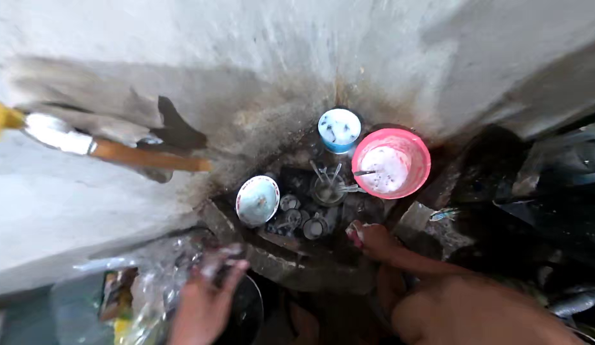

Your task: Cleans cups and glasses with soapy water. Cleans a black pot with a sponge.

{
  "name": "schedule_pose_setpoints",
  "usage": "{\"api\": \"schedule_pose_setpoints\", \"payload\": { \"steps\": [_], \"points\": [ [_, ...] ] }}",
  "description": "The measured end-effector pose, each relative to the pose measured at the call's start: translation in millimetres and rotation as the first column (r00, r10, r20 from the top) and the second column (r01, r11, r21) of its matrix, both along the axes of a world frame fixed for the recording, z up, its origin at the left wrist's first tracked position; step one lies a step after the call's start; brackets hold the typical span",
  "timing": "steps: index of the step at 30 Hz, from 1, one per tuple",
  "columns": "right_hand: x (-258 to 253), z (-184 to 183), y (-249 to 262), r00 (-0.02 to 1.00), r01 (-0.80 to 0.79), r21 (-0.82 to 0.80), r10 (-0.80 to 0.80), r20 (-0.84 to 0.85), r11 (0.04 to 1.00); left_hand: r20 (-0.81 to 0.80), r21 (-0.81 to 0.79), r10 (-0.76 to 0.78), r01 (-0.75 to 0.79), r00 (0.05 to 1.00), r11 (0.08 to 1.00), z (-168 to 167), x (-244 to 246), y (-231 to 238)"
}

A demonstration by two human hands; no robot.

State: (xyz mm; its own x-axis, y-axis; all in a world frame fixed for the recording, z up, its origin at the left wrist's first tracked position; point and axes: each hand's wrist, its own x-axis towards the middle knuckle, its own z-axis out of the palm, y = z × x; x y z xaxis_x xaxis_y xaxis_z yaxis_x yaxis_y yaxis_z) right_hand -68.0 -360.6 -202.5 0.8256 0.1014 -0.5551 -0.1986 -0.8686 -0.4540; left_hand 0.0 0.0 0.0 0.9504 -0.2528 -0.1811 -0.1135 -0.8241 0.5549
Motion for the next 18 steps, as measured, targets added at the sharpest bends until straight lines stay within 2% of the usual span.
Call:
{"api": "schedule_pose_setpoints", "payload": {
  "steps": [2, 3, 5, 7, 8, 9, 10, 12, 16, 18],
  "points": [
    [7.0, 19.7, -20.3, 0.981, 0.178, 0.18, -0.19, 0.05, 0.967, -0.049, -0.056, -0.114, 0.111, 0.992, 0.992, -41.8, -11.8, -48.8],
    [9.7, 29.8, -32.6, 0.946, 0.269, 0.319, -0.312, 0.091, 0.909, -0.072, -0.093, -0.172, 0.165, 0.982, 0.982, -60.5, -14.7, -72.3],
    [17.6, 41.7, -58.1, 0.827, 0.39, 0.614, -0.554, 0.094, 0.687, -0.088, -0.133, -0.281, 0.268, 0.956, 0.954, -90.6, -14.4, -120.6],
    [29.8, 47.8, -81.8, 0.704, 0.45, 0.797, -0.709, -0.038, 0.403, -0.044, -0.184, -0.37, 0.356, 0.928, 0.916, -112.0, -7.4, -168.1],
    [37.1, 50.4, -89.2, 0.648, 0.46, 0.856, -0.748, -0.142, 0.236, -0.027, -0.226, -0.378, 0.363, 0.925, 0.904, -117.3, -1.8, -189.9],
    [43.8, 51.8, -96.0, 0.611, 0.473, 0.874, -0.756, -0.234, 0.112, 0.0, -0.268, -0.365, 0.352, 0.931, 0.897, -121.0, 4.4, -209.9],
    [49.5, 51.0, -101.8, 0.583, 0.491, 0.871, -0.753, -0.305, 0.028, 0.033, -0.298, -0.337, 0.331, 0.941, 0.895, -122.5, 11.0, -228.1],
    [59.1, 47.7, -111.9, 0.528, 0.54, 0.841, -0.766, -0.367, -0.03, 0.087, -0.274, -0.278, 0.291, 0.957, 0.916, -122.3, 26.6, -256.1],
    [74.1, 34.7, -132.3, 0.396, 0.655, 0.749, -0.89, -0.226, 0.102, 0.115, -0.054, -0.355, 0.362, 0.928, 0.93, -108.6, 55.4, -279.8],
    [74.2, 27.7, -138.9, 0.332, 0.665, 0.743, -0.921, -0.205, 0.074, 0.123, -0.019, -0.384, 0.389, 0.915, 0.921, -102.7, 64.0, -283.6]
  ]
}}
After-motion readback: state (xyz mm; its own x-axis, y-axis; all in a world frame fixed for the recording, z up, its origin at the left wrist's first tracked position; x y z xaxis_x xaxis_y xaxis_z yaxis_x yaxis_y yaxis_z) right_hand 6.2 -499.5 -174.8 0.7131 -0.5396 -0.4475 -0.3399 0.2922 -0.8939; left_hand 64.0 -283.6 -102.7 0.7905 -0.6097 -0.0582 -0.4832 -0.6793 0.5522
